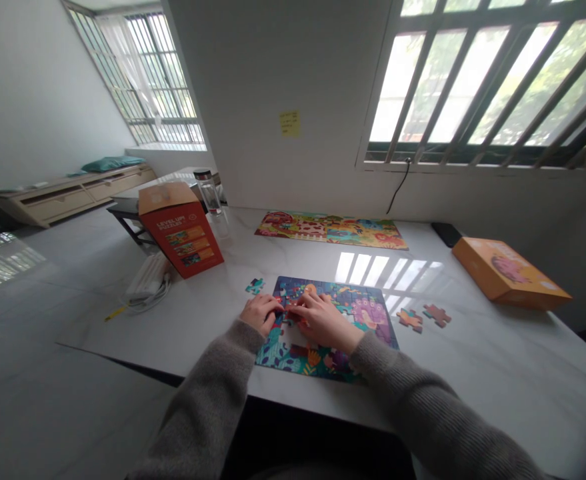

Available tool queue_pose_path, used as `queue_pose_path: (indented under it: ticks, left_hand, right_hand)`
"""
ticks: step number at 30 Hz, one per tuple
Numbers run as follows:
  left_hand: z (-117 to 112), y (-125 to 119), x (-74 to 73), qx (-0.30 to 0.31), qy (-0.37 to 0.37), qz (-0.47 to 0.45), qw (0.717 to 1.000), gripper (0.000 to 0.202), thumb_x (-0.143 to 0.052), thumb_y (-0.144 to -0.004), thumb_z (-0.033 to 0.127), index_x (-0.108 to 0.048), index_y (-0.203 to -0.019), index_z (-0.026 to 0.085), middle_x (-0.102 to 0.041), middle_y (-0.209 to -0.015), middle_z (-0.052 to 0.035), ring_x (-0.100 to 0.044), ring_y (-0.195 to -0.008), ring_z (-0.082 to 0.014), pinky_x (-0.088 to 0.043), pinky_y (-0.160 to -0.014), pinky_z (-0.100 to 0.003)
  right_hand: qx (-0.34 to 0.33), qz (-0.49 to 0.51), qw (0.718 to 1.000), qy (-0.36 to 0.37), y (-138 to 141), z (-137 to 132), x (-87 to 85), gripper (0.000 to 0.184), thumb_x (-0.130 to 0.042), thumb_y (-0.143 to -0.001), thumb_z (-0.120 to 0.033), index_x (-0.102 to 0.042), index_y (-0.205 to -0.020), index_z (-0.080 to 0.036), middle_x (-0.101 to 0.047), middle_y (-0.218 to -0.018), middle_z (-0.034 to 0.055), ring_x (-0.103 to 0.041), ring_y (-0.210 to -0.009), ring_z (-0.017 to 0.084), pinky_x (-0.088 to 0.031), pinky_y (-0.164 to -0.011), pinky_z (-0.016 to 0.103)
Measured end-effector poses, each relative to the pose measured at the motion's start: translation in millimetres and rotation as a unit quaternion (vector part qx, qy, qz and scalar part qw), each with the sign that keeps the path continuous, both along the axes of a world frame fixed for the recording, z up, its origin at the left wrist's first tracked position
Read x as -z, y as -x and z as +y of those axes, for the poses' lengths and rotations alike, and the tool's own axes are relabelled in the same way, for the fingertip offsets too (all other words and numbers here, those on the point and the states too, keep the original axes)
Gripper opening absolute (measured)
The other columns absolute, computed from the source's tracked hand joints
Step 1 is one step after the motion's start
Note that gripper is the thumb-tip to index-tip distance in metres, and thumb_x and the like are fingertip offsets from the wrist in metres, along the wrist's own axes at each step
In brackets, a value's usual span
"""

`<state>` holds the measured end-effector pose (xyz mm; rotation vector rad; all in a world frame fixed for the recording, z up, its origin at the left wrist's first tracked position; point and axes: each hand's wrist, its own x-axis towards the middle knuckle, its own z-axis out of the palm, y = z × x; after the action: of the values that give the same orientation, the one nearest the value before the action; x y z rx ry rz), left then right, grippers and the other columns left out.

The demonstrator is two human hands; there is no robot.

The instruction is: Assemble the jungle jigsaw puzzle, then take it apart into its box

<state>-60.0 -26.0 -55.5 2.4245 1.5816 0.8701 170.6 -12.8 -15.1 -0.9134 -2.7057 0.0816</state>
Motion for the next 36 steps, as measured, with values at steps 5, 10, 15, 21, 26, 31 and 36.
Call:
queue_pose_path:
  ticks: [5, 10, 15, 21, 26, 31, 36]
  left_hand:
    - [-0.1, -0.6, -0.3, 0.003, -0.007, -0.006, 1.0, 0.027, -0.047, -0.082, 0.012, -0.072, -0.091, 0.02, -0.069, -0.097, -0.0066, -0.057, -0.098, -0.0249, -0.041, -0.088, -0.038]
    - [-1.6, -3.0, -2.8, -0.003, -0.015, -0.021, 1.0, 0.024, -0.048, -0.087, 0.017, -0.07, -0.095, 0.019, -0.07, -0.095, -0.0069, -0.059, -0.096, -0.025, -0.042, -0.086, -0.037]
    - [-4.1, -5.1, -6.6, -0.009, 0.01, -0.128, 0.992, 0.032, -0.058, -0.086, 0.026, -0.065, -0.117, 0.019, -0.073, -0.092, -0.0053, -0.065, -0.091, -0.0232, -0.045, -0.085, -0.036]
    - [-8.1, -8.6, -15.2, 0.031, 0.12, -0.291, 0.949, 0.04, -0.065, -0.084, 0.032, -0.062, -0.121, 0.016, -0.074, -0.087, -0.0054, -0.069, -0.083, -0.0198, -0.051, -0.078, -0.031]
    - [-4.8, -6.7, -17.6, 0.015, 0.121, -0.345, 0.931, 0.025, -0.063, -0.084, 0.031, -0.071, -0.101, 0.014, -0.074, -0.092, -0.0088, -0.069, -0.084, -0.0198, -0.054, -0.079, -0.031]
    - [-4.6, -5.7, -18.4, 0.001, 0.131, -0.352, 0.927, 0.024, -0.063, -0.08, 0.029, -0.073, -0.096, 0.014, -0.074, -0.086, -0.0069, -0.068, -0.077, -0.0177, -0.053, -0.074, -0.027]
    - [-5.3, -8.0, -16.0, 0.011, 0.147, -0.352, 0.924, 0.022, -0.062, -0.079, 0.028, -0.075, -0.092, 0.014, -0.073, -0.083, -0.006, -0.066, -0.074, -0.0168, -0.051, -0.069, -0.026]
  right_hand:
    - [0.001, 0.009, 1.0, 0.001, -0.1, 0.4, 1.0, 0.043, -0.062, -0.085, -0.017, -0.059, -0.128, -0.025, -0.058, -0.114, 0.0104, -0.048, -0.107, 0.026, -0.038, -0.085, 0.039]
    - [0.004, 0.041, 0.999, 0.006, -0.4, 0.5, -1.4, 0.042, -0.065, -0.081, -0.016, -0.06, -0.122, -0.023, -0.059, -0.107, 0.0091, -0.048, -0.105, 0.026, -0.038, -0.084, 0.038]
    - [-0.015, 0.095, 0.995, -0.017, -4.7, -2.9, -13.1, 0.041, -0.065, -0.079, -0.013, -0.057, -0.118, -0.02, -0.059, -0.106, 0.0086, -0.049, -0.102, 0.025, -0.04, -0.087, 0.039]
    - [-0.017, 0.169, 0.985, -0.028, -6.7, -6.7, -21.8, 0.046, -0.065, -0.082, -0.013, -0.053, -0.125, -0.023, -0.059, -0.11, 0.0089, -0.052, -0.102, 0.025, -0.044, -0.09, 0.041]
    - [-0.039, 0.192, 0.98, -0.031, -5.1, -7.3, -17.1, 0.041, -0.062, -0.087, -0.016, -0.054, -0.127, -0.025, -0.058, -0.11, 0.0093, -0.055, -0.101, 0.024, -0.049, -0.088, 0.042]
    - [-0.064, 0.199, 0.978, 0.005, -12.0, -5.9, -15.0, 0.031, -0.063, -0.089, -0.017, -0.058, -0.119, -0.026, -0.056, -0.122, 0.0097, -0.055, -0.114, 0.025, -0.052, -0.094, 0.045]
    - [-0.079, 0.199, 0.976, 0.027, -18.5, -5.5, -13.7, 0.024, -0.061, -0.092, -0.017, -0.059, -0.114, -0.023, -0.054, -0.134, 0.0121, -0.054, -0.122, 0.025, -0.051, -0.098, 0.045]
